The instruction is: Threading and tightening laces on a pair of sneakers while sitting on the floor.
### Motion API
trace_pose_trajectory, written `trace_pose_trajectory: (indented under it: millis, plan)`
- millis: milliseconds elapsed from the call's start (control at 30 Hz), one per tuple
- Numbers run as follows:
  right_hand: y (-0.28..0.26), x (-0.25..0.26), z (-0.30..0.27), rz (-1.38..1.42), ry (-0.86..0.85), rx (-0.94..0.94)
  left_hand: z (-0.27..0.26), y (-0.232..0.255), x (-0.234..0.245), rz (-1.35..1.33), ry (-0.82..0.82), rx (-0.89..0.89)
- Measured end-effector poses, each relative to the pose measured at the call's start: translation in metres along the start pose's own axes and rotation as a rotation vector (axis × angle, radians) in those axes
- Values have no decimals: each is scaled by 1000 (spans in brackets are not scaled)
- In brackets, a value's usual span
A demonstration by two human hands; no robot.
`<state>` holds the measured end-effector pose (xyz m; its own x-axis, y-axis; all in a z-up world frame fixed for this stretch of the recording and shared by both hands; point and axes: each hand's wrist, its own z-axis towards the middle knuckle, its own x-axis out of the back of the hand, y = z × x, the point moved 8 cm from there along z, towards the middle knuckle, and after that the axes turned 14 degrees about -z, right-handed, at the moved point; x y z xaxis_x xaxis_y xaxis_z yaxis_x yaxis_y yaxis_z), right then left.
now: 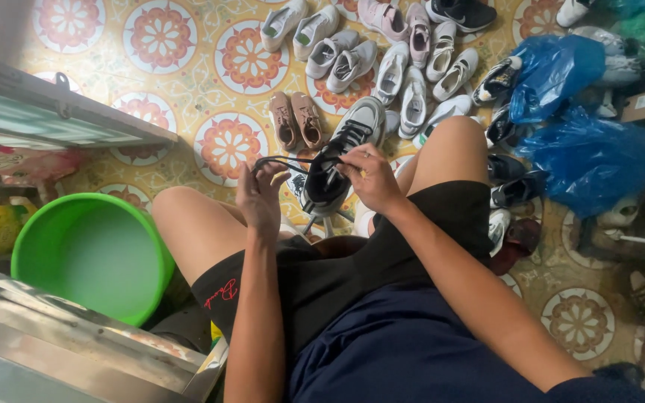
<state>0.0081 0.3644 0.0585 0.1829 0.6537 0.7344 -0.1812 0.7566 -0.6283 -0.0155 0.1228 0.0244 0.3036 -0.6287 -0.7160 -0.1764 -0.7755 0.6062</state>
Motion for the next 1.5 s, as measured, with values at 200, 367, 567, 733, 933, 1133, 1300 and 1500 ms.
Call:
trace_pose_trajectory:
  millis: [200,367,567,733,933,1133,1300,1500]
  plan:
    - [3,-16,-4,152,-102,-52,8,-29,-14,435,-173,37]
    - [13,-32,-8,266,-212,-154,-20,-28,-57,920,-308,-135]
    - [3,-32,-13,235,-311,-210,-31,-22,-61,1166,-195,-309]
    - [-20,-17,-5,175,-314,-118,-28,-19,-55,1204,-120,-386]
    - [-29,-12,0,126,-310,-28,-32,-14,-62,1081,-97,-364]
    - [-30,-9,1,248,-399,-66,-2,-27,-9,681,97,-236]
    - [-23,-12,-1,409,-343,-146,22,-51,49,425,366,26]
    - [-13,-1,8,590,-258,-252,39,-38,117,430,583,45]
